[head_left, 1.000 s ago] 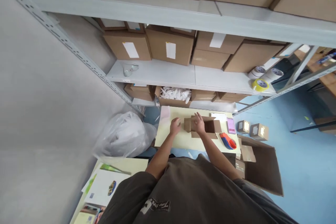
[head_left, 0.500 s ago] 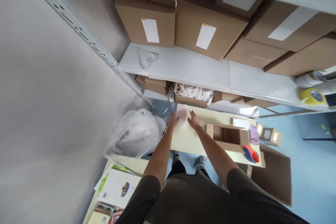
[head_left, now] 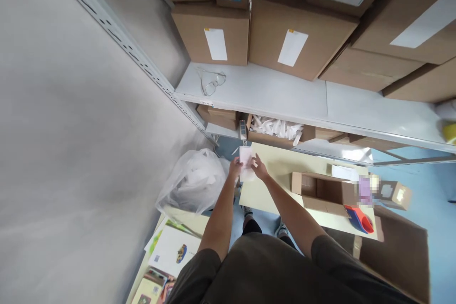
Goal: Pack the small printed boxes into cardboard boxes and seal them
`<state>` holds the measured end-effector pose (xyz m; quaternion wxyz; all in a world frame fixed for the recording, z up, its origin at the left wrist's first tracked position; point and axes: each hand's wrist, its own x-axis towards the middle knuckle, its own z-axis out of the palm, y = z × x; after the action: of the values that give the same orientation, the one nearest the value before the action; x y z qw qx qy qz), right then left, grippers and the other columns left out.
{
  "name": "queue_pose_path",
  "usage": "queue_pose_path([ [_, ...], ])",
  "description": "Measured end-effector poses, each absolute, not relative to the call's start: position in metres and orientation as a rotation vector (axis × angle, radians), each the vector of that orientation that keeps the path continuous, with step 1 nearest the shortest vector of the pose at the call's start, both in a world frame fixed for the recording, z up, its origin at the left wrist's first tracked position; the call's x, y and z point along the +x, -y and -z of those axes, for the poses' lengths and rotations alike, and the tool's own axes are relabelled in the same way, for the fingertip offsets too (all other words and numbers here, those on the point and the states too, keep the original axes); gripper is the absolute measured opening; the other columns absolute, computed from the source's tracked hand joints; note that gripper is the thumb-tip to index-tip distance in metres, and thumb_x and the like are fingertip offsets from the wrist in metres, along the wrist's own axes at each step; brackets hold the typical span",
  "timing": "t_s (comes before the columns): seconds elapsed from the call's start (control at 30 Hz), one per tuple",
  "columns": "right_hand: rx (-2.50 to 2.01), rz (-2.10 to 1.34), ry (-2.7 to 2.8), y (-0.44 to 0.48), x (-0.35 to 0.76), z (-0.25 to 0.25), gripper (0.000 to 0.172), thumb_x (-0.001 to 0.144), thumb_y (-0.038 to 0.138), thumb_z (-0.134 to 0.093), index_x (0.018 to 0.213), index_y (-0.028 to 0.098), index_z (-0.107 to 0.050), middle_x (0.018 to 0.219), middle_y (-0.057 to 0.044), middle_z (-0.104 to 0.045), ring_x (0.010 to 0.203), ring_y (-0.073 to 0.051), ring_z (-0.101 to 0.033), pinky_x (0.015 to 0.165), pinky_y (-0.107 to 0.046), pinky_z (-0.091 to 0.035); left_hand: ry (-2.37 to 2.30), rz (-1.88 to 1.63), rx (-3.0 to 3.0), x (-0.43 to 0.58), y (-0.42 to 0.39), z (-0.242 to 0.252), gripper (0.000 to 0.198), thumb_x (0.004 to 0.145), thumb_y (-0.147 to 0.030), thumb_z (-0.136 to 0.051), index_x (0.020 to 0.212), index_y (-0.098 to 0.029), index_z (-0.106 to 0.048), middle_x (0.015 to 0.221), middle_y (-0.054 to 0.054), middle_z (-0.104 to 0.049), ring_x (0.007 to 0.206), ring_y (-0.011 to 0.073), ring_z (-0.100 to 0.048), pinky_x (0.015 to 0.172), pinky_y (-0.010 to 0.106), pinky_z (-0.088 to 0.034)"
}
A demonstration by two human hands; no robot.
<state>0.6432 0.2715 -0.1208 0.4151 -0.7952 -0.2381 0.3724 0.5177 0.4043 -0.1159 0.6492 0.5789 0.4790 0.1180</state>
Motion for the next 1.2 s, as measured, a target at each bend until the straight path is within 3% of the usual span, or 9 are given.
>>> queue_pose_path([
  [0.07,-1.838,-0.946,0.381,-0.264,0.645,0.101,0.091,0.082,0.043,-0.071,0.165,0.031,-0.038,0.146,-0.014,-0.063,0.104,-0.029,-0.075,0.079,-0.043,-0.065,-1.022,-0.305,1.209,0.511,-0.399,0.091,0.053,0.076,-0.036,-0.080,0.124,-0.019,-0.067,0.096,0.007,-0.076,0.079,0.0201,-0.071,0.072,0.032,-0.058],
  [0.13,-1.688,-0.946,0.274,-0.253,0.651,0.077,0.087,0.076,0.046,-0.076,0.157,0.026,-0.049,0.128,-0.013,-0.070,0.082,-0.023,-0.073,0.064,-0.036,-0.061,-0.942,-0.345,1.131,0.509,-0.390,0.064,0.057,0.074,-0.039,-0.082,0.125,-0.019,-0.065,0.103,0.009,-0.076,0.081,0.0205,-0.072,0.072,0.032,-0.058],
  [0.23,-1.522,-0.958,0.320,-0.224,0.667,0.038,0.064,0.074,0.047,-0.077,0.131,0.019,-0.067,0.089,-0.004,-0.072,0.063,-0.016,-0.061,0.056,-0.029,-0.053,-0.862,-0.351,1.095,0.517,-0.365,0.024,0.060,0.071,-0.040,-0.083,0.125,-0.021,-0.064,0.108,0.010,-0.076,0.086,0.0221,-0.073,0.072,0.032,-0.058],
  [0.3,-1.486,-0.944,0.386,-0.193,0.684,0.015,0.052,0.074,0.045,-0.075,0.119,0.019,-0.070,0.079,-0.001,-0.069,0.061,-0.015,-0.058,0.056,-0.028,-0.051,-0.842,-0.326,1.108,0.529,-0.338,0.001,0.060,0.069,-0.041,-0.084,0.122,-0.023,-0.064,0.108,0.008,-0.076,0.090,0.0224,-0.073,0.074,0.032,-0.059],
  [0.47,-1.721,-0.717,0.516,-0.078,0.736,-0.024,0.043,0.080,0.030,-0.066,0.120,0.020,-0.074,0.100,-0.006,-0.077,0.076,-0.020,-0.067,0.072,-0.032,-0.057,-0.798,-0.194,1.247,0.571,-0.240,-0.033,0.047,0.067,-0.041,-0.088,0.105,-0.021,-0.068,0.094,0.006,-0.077,0.091,0.0218,-0.075,0.080,0.032,-0.059],
  [0.67,-2.100,-0.449,0.750,0.041,0.784,-0.037,0.046,0.087,0.014,-0.057,0.127,0.021,-0.079,0.128,-0.012,-0.078,0.114,-0.031,-0.070,0.102,-0.041,-0.054,-0.868,0.044,1.289,0.614,-0.106,-0.033,0.034,0.081,-0.047,-0.084,0.088,-0.016,-0.071,0.091,0.013,-0.081,0.078,0.0218,-0.079,0.070,0.029,-0.057],
  [0.87,-2.286,-0.544,0.887,0.066,0.814,-0.054,0.052,0.091,0.011,-0.056,0.140,0.017,-0.072,0.126,-0.015,-0.078,0.107,-0.030,-0.070,0.101,-0.039,-0.053,-0.957,0.100,1.293,0.650,-0.033,-0.026,0.038,0.095,-0.048,-0.073,0.105,-0.012,-0.074,0.105,0.021,-0.082,0.086,0.0244,-0.082,0.071,0.029,-0.058],
  [1.0,-2.199,-0.481,0.929,0.066,0.820,-0.065,0.055,0.095,0.022,-0.060,0.149,0.015,-0.063,0.138,-0.015,-0.072,0.116,-0.030,-0.065,0.105,-0.041,-0.051,-1.097,0.109,1.472,0.645,-0.040,-0.025,0.040,0.096,-0.049,-0.070,0.115,-0.013,-0.075,0.100,0.017,-0.083,0.086,0.0247,-0.081,0.075,0.031,-0.059],
  [1.2,-2.157,-0.278,0.753,0.104,0.806,-0.043,0.054,0.094,0.025,-0.052,0.147,0.017,-0.064,0.143,-0.015,-0.068,0.133,-0.033,-0.058,0.118,-0.048,-0.046,-1.247,-0.124,1.940,0.601,-0.089,-0.020,0.040,0.095,-0.032,-0.065,0.133,-0.022,-0.071,0.130,0.012,-0.077,0.121,0.0251,-0.072,0.102,0.033,-0.055],
])
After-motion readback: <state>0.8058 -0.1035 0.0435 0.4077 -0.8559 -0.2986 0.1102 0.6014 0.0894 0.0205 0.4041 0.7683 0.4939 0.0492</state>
